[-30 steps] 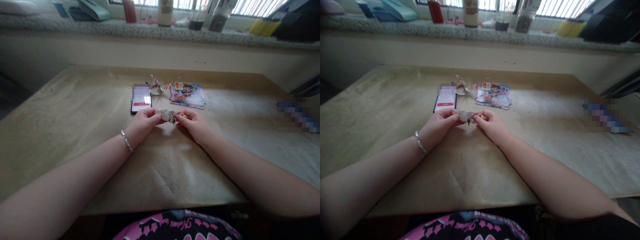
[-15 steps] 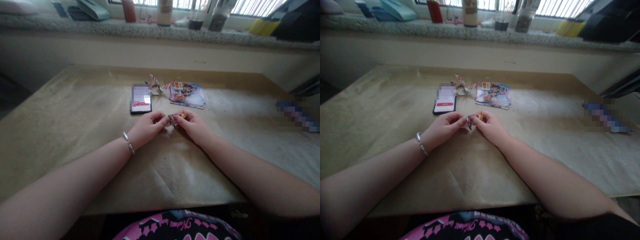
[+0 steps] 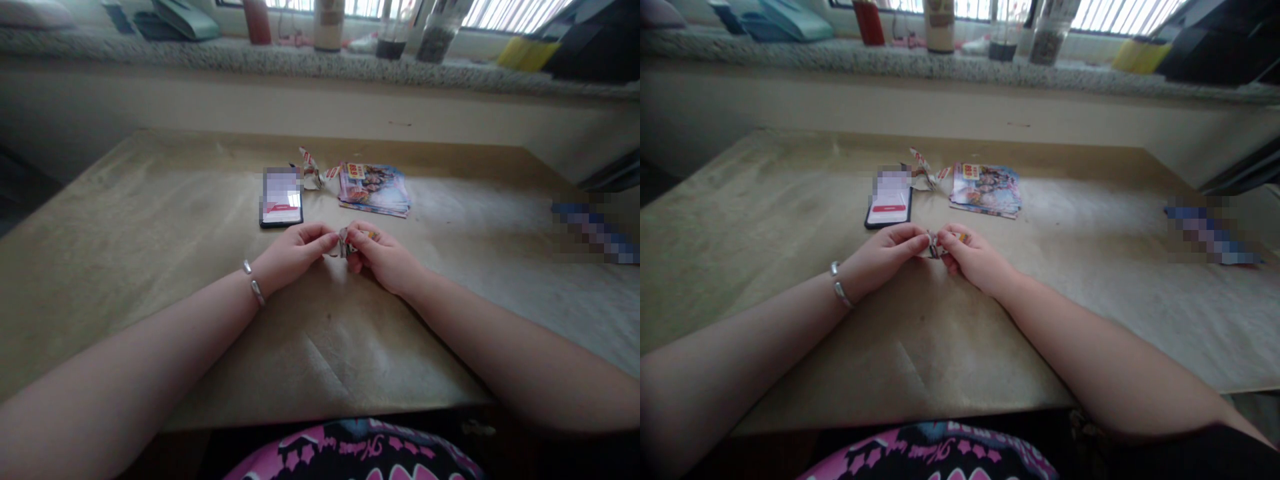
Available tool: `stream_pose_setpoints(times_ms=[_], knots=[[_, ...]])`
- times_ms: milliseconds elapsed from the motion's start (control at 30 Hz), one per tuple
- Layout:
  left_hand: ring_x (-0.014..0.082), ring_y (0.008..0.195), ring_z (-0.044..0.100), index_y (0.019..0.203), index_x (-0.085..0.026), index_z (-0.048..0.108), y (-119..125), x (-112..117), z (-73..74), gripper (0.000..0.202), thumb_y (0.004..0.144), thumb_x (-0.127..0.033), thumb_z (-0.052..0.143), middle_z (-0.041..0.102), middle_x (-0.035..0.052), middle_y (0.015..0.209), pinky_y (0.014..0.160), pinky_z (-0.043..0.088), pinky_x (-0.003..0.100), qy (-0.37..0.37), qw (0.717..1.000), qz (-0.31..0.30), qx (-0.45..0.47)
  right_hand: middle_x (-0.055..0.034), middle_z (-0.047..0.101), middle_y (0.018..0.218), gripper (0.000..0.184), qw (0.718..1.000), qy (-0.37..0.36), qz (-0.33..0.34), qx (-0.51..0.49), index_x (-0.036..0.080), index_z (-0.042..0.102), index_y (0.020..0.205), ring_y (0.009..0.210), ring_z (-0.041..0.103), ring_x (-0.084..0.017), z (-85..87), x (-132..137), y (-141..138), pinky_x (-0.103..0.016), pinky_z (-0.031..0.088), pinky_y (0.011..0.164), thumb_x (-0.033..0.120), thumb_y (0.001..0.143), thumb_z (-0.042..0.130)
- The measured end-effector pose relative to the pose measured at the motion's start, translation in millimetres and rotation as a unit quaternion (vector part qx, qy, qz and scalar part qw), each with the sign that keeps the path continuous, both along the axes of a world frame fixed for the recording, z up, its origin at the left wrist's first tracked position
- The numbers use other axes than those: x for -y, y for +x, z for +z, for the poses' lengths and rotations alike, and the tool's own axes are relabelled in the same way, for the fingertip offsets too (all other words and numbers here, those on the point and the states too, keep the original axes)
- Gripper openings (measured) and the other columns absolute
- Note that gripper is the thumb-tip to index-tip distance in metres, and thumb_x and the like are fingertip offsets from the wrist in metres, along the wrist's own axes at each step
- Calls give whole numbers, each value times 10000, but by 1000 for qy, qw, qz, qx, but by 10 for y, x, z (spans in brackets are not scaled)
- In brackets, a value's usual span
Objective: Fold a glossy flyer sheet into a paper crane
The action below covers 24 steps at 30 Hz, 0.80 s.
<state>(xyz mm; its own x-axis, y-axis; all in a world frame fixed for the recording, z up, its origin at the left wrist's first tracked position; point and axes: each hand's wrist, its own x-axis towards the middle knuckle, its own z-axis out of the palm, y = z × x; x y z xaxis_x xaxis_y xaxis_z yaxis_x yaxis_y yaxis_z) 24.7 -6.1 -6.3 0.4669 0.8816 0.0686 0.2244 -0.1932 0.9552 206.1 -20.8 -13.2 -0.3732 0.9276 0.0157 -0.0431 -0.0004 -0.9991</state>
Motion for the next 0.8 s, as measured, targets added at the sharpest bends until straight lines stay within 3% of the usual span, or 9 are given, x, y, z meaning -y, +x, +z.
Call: stream_pose_setpoints(times_ms=[333, 500, 800], knots=[[98, 642, 491, 791, -163, 602, -3, 1, 25, 429, 779, -591, 639, 588, -9, 728, 651, 411, 218, -11, 1000, -12, 10, 97, 455, 520, 478, 997, -40, -4, -68, 229, 460, 738, 432, 382, -66, -22, 2, -33, -212, 326, 445, 650, 713, 685], [104, 655, 510, 764, -168, 600, 5, 18, 47, 410, 782, -575, 643, 591, -9, 715, 674, 420, 230, -23, 1000, -4, 20, 103, 418, 524, 463, 996, -53, 10, -66, 230, 445, 744, 397, 329, -51, -31, -9, -32, -197, 259, 389, 633, 740, 672], [96, 622, 485, 735, -163, 630, -9, -2, 33, 389, 789, -547, 650, 585, -7, 679, 605, 379, 218, -42, 998, -14, 46, 87, 442, 543, 451, 996, -42, -3, -73, 227, 467, 734, 427, 331, -61, -31, 0, -22, -213, 234, 417, 623, 734, 684]])
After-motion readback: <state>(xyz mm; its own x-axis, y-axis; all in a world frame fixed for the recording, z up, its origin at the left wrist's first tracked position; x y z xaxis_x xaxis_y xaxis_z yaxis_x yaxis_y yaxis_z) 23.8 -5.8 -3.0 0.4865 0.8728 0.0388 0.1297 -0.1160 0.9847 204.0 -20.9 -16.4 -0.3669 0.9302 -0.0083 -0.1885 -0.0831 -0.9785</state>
